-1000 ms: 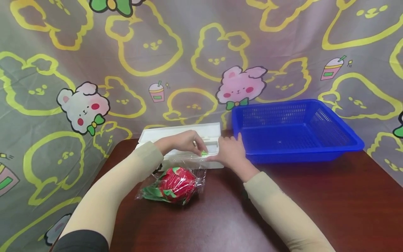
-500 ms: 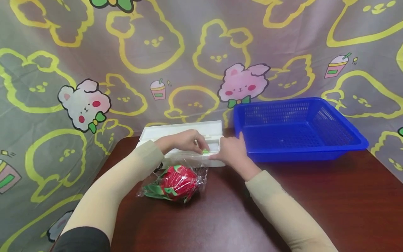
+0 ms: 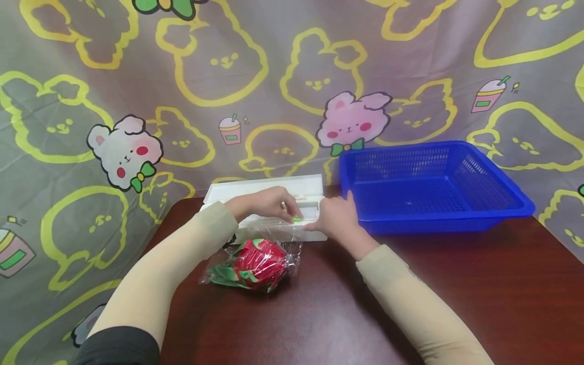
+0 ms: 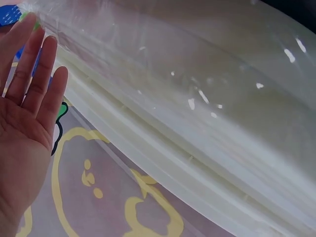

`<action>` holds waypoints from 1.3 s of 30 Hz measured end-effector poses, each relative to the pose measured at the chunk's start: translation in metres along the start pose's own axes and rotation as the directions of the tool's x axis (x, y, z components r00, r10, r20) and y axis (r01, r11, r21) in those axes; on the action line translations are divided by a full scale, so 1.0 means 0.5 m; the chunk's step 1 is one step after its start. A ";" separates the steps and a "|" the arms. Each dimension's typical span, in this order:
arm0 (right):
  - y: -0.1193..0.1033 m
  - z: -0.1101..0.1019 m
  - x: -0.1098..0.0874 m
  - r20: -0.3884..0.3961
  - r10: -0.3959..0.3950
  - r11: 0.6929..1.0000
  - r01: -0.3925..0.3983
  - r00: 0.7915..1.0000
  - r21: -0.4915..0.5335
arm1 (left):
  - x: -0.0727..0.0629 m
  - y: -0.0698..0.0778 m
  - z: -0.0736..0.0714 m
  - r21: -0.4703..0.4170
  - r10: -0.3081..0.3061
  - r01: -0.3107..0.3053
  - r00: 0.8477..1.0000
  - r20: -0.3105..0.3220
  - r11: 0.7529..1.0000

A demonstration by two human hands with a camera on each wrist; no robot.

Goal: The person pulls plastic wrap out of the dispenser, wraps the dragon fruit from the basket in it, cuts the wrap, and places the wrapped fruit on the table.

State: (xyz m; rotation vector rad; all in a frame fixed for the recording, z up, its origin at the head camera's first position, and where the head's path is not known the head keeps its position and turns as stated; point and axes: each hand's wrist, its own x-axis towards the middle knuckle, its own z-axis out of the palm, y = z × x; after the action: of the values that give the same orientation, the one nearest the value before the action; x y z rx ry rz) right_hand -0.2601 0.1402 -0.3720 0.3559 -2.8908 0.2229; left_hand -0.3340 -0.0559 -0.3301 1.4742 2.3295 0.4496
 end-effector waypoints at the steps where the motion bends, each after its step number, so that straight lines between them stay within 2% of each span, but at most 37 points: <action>1: 0.001 0.000 0.000 -0.001 -0.001 1.000 0.001 1.000 -0.001 | 0.000 0.000 0.000 -0.001 -0.002 0.002 1.000 0.002 1.000; 9: 0.005 0.001 0.000 -0.008 -0.005 1.000 0.005 1.000 -0.014 | 0.000 -0.003 -0.003 -0.010 0.015 -0.015 1.000 0.009 1.000; 11: 0.003 0.002 0.002 -0.003 -0.007 1.000 0.007 1.000 -0.016 | -0.002 -0.013 -0.002 -0.012 0.032 -0.032 0.999 0.008 0.999; 14: 0.000 0.002 0.005 0.004 -0.008 1.000 0.008 1.000 -0.020 | -0.010 -0.012 -0.004 -0.011 0.036 -0.036 0.999 0.005 0.999; 17: -0.003 0.002 0.007 0.007 -0.012 1.000 0.012 1.000 -0.021 | -0.019 -0.008 -0.005 0.001 0.024 -0.024 1.000 -0.002 1.000; 19: -0.004 0.002 0.007 0.010 -0.015 1.000 0.015 1.000 -0.021 | -0.026 0.000 -0.007 0.019 -0.007 0.007 1.000 -0.001 1.000; 24: 0.000 -0.001 0.003 0.018 -0.006 1.000 0.007 1.000 -0.024 | -0.042 -0.007 -0.005 0.065 -0.048 0.048 0.999 -0.007 0.997; 32: 0.001 -0.004 0.005 0.044 -0.006 1.000 0.007 0.999 -0.027 | -0.076 -0.016 -0.009 0.056 -0.104 0.105 0.994 -0.017 0.993; 39: 0.000 0.000 -0.002 0.014 -0.025 0.999 0.026 1.000 -0.035 | -0.110 -0.031 -0.005 0.061 -0.115 0.118 0.992 -0.042 0.991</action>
State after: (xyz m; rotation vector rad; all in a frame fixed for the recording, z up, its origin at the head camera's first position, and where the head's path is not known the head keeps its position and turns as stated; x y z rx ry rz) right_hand -0.2593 0.1405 -0.3719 0.3895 -2.8980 0.1651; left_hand -0.3252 -0.1125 -0.3282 1.3592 2.4654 0.3794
